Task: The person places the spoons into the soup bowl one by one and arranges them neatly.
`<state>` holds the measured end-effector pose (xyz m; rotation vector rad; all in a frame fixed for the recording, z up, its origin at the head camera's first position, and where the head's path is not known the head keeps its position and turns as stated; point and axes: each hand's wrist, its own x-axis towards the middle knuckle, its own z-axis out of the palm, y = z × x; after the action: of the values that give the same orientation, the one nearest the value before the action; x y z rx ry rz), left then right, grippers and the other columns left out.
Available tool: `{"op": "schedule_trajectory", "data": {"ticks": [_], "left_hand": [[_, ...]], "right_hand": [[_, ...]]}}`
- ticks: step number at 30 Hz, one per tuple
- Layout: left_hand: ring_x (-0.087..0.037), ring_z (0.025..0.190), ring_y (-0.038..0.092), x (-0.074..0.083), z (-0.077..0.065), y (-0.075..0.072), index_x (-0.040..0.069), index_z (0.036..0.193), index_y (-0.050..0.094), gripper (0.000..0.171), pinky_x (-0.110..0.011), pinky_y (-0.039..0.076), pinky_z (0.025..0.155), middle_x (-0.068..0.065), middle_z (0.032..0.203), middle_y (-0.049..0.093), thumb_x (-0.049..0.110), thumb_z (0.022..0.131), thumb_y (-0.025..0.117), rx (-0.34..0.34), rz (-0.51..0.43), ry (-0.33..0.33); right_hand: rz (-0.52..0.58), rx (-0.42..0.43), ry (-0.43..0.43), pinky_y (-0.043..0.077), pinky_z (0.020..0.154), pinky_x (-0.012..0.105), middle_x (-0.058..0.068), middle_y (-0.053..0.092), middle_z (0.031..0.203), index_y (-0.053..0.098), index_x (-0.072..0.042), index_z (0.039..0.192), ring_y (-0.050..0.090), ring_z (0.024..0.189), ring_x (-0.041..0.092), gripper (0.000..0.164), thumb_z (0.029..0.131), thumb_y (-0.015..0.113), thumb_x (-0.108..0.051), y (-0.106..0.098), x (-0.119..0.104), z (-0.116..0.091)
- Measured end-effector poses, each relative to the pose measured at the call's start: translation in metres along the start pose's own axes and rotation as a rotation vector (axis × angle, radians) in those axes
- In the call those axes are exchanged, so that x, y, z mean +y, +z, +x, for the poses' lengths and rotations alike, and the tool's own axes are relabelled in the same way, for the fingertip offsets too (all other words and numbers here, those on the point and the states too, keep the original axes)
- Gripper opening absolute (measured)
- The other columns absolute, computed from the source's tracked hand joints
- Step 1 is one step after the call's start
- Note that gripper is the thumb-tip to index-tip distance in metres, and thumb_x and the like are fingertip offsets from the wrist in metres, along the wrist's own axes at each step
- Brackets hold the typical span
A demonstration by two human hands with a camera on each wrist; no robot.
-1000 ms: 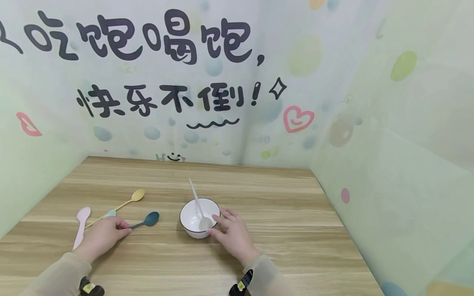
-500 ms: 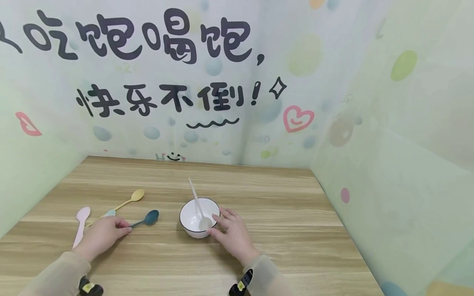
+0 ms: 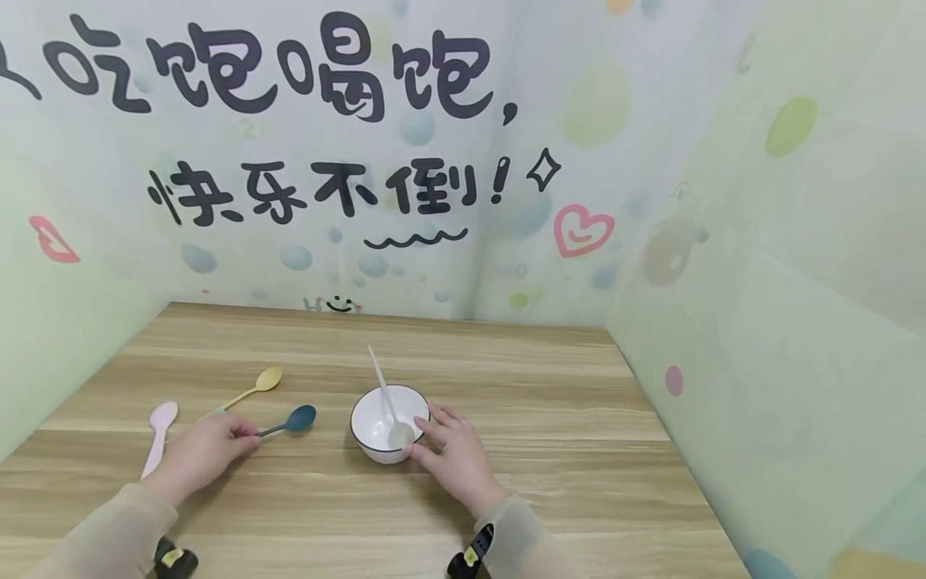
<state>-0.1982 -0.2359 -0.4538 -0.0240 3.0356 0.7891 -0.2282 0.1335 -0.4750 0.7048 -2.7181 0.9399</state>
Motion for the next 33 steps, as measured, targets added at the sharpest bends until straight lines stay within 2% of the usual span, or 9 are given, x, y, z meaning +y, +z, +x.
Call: {"op": "schedule_trajectory", "data": {"ticks": [5,10,16,25,33], "left_hand": [[-0.013,0.068,0.05,0.008,0.001,-0.003,0.016,0.083,0.069,0.005,-0.048,0.029,0.074,0.007,0.074,0.059,0.02,0.085,0.07,0.058,0.017,0.1],[-0.011,0.068,0.052,0.014,0.004,-0.005,0.016,0.081,0.069,0.005,-0.05,0.026,0.077,0.009,0.075,0.061,0.014,0.084,0.073,0.113,0.058,0.192],[-0.012,0.07,0.055,0.02,0.01,-0.01,0.017,0.081,0.07,0.006,-0.048,0.026,0.075,0.009,0.076,0.061,0.014,0.082,0.075,0.136,0.118,0.253],[-0.011,0.069,0.056,0.038,0.015,-0.031,0.021,0.079,0.072,0.009,-0.049,0.027,0.075,0.012,0.074,0.059,0.016,0.078,0.079,0.188,0.195,0.351],[-0.012,0.071,0.059,0.059,0.023,-0.042,0.021,0.079,0.072,0.005,-0.05,0.028,0.078,0.014,0.074,0.06,0.019,0.08,0.077,0.172,0.252,0.441]], "right_hand": [[-0.003,-0.002,0.0,0.034,0.105,0.049,0.008,0.051,0.141,0.065,-0.013,0.125,0.041,0.134,0.031,0.053,0.084,0.07,-0.047,-0.001,0.0,0.001],[0.005,-0.003,-0.003,0.034,0.105,0.049,0.008,0.05,0.141,0.065,-0.012,0.125,0.04,0.133,0.032,0.053,0.084,0.07,-0.046,-0.002,-0.002,0.001],[0.003,-0.001,-0.002,0.034,0.105,0.049,0.008,0.051,0.141,0.065,-0.012,0.125,0.041,0.133,0.032,0.052,0.084,0.071,-0.045,-0.002,-0.003,0.001],[-0.002,0.005,-0.006,0.035,0.105,0.049,0.01,0.051,0.141,0.065,-0.012,0.125,0.041,0.133,0.032,0.052,0.084,0.071,-0.044,-0.001,-0.002,0.001],[-0.005,-0.001,-0.005,0.034,0.105,0.05,0.011,0.05,0.141,0.065,-0.012,0.125,0.041,0.133,0.033,0.054,0.085,0.069,-0.048,-0.001,-0.002,0.0]]}}
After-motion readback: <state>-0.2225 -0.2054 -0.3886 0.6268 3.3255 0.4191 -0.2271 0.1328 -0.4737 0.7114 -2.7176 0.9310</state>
